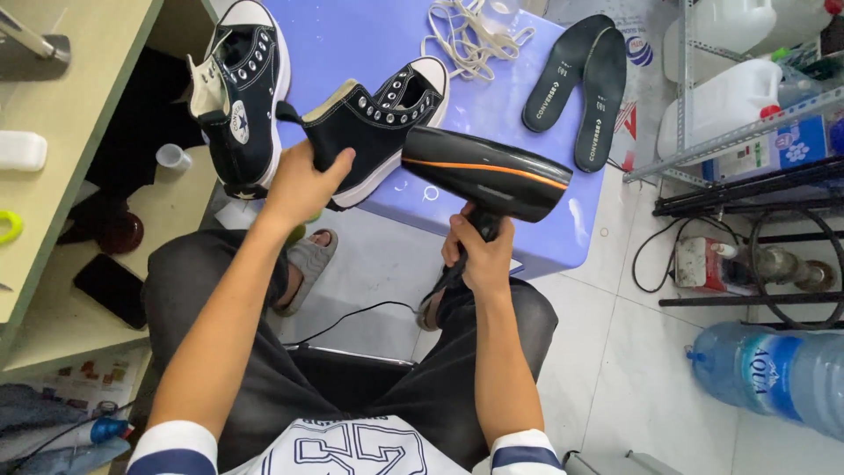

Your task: Drying the inside and outside of black high-top sneakers using a handheld hairdryer.

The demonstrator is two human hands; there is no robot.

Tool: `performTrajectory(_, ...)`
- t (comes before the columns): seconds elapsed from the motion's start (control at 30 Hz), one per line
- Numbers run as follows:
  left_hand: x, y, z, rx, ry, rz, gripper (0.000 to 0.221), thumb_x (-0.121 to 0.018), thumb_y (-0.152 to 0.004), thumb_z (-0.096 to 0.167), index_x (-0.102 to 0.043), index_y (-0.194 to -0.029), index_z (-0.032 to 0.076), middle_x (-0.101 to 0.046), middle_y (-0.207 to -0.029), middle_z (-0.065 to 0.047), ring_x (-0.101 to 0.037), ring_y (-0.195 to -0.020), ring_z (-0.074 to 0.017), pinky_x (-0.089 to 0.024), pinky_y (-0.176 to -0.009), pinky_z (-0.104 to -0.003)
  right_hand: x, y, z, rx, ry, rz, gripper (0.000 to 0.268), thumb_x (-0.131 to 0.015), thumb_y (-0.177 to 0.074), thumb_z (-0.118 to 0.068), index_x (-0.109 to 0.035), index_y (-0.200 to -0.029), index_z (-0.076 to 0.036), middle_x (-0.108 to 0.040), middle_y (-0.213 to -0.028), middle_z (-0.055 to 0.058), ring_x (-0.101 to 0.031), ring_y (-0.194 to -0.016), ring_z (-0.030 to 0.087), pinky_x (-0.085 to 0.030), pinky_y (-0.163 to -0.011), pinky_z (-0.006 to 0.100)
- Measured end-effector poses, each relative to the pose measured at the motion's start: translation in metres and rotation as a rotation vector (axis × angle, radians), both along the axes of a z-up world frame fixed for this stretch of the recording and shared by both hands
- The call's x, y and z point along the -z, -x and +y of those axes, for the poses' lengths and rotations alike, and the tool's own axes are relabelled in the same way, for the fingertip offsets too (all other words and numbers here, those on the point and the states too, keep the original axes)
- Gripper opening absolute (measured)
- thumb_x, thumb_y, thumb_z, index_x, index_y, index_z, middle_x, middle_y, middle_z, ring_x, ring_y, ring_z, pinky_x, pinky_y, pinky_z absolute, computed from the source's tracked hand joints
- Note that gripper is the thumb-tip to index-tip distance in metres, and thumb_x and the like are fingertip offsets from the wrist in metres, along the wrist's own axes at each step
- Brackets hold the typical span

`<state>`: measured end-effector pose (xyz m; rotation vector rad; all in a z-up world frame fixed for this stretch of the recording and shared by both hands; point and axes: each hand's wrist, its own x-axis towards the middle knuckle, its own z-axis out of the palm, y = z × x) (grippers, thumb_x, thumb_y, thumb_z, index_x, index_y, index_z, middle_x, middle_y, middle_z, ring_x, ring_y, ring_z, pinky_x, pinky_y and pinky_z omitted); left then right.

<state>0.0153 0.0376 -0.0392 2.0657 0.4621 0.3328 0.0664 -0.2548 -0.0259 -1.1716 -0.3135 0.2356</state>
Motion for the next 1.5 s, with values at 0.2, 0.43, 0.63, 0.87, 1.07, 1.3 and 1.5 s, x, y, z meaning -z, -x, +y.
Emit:
performTrajectory(0.2,-0.002,0.003,0.015,0.084,-0.119,-0.054,0.031,-0.080,-0.103,0.027,-0.075,-0.099,-0.004,-0.076,-0.080,-0.019,-0.076,-0.077,-0.0343,-0.056,-0.064,-0.044,-0.001,0.001,0.004,-0.024,-0.006,0.076,0.012,-0.074,-0.097,0.004,-0.063,-0.097,-0.001,-0.056,-0.048,0.012,-0.049,-0.033,0.018,-0.045,-0.033,0.033)
performTrajectory(0.43,-0.018,0.025,-0.055,0.294,-0.471,-0.555,0.075,-0.080,-0.064,-0.021,-0.074,-0.134,0.007,-0.075,-0.137,-0.010,-0.061,-0.142,-0.0384,-0.043,-0.123,-0.052,-0.019,-0.021,-0.056,0.100,-0.077,0.143,0.015,-0.075,-0.095,-0.005,-0.062,-0.101,-0.009,-0.049,-0.050,0.008,-0.045,-0.033,0.014,-0.042,-0.029,0.031)
performTrajectory(0.63,-0.012,0.038,-0.087,0.209,-0.916,-0.753,0.026,-0.068,-0.105,0.001,-0.080,-0.125,0.014,-0.079,-0.132,-0.006,-0.070,-0.133,-0.0289,-0.050,-0.121,-0.047,-0.089,0.003,-0.107,-0.065,0.110,-0.033,0.016,-0.069,-0.093,0.008,-0.059,-0.101,-0.002,-0.051,-0.052,0.011,-0.047,-0.029,0.016,-0.042,-0.026,0.030)
performTrajectory(0.87,0.002,0.047,-0.066,0.083,-0.848,-0.699,0.051,-0.076,-0.089,0.008,-0.071,-0.140,0.009,-0.071,-0.145,-0.012,-0.060,-0.142,-0.0383,-0.038,-0.121,-0.062,-0.108,0.040,-0.093,-0.145,0.414,-0.149,0.012,-0.069,-0.091,0.008,-0.064,-0.100,0.002,-0.054,-0.045,0.012,-0.051,-0.029,0.019,-0.046,-0.028,0.033)
performTrajectory(1.07,0.003,0.048,-0.044,0.061,-0.769,-0.604,0.076,-0.080,-0.075,0.006,-0.065,-0.150,0.009,-0.063,-0.156,-0.015,-0.054,-0.149,-0.0385,-0.045,-0.111,-0.053,-0.112,0.067,-0.080,-0.190,0.556,-0.202,0.024,-0.069,-0.088,0.010,-0.068,-0.111,0.003,-0.059,-0.046,0.011,-0.053,-0.029,0.017,-0.048,-0.031,0.030)
performTrajectory(1.3,0.016,0.041,-0.031,0.170,-0.549,-0.451,0.107,-0.090,-0.062,-0.003,-0.055,-0.162,0.015,-0.051,-0.164,-0.017,-0.043,-0.155,-0.0440,-0.051,-0.107,-0.054,-0.105,0.106,-0.077,-0.110,0.781,-0.166,0.025,-0.075,-0.087,0.001,-0.077,-0.112,0.002,-0.064,-0.044,0.013,-0.060,-0.032,0.021,-0.052,-0.035,0.034)
performTrajectory(1.5,0.035,0.033,-0.022,0.141,-0.498,-0.507,0.100,-0.090,-0.068,-0.006,-0.055,-0.160,0.012,-0.052,-0.165,-0.013,-0.045,-0.156,-0.0381,-0.049,-0.110,-0.050,-0.072,0.123,-0.062,-0.051,0.491,-0.235,0.045,-0.071,-0.085,0.012,-0.070,-0.128,-0.001,-0.065,-0.048,0.008,-0.059,-0.032,0.015,-0.052,-0.033,0.026)
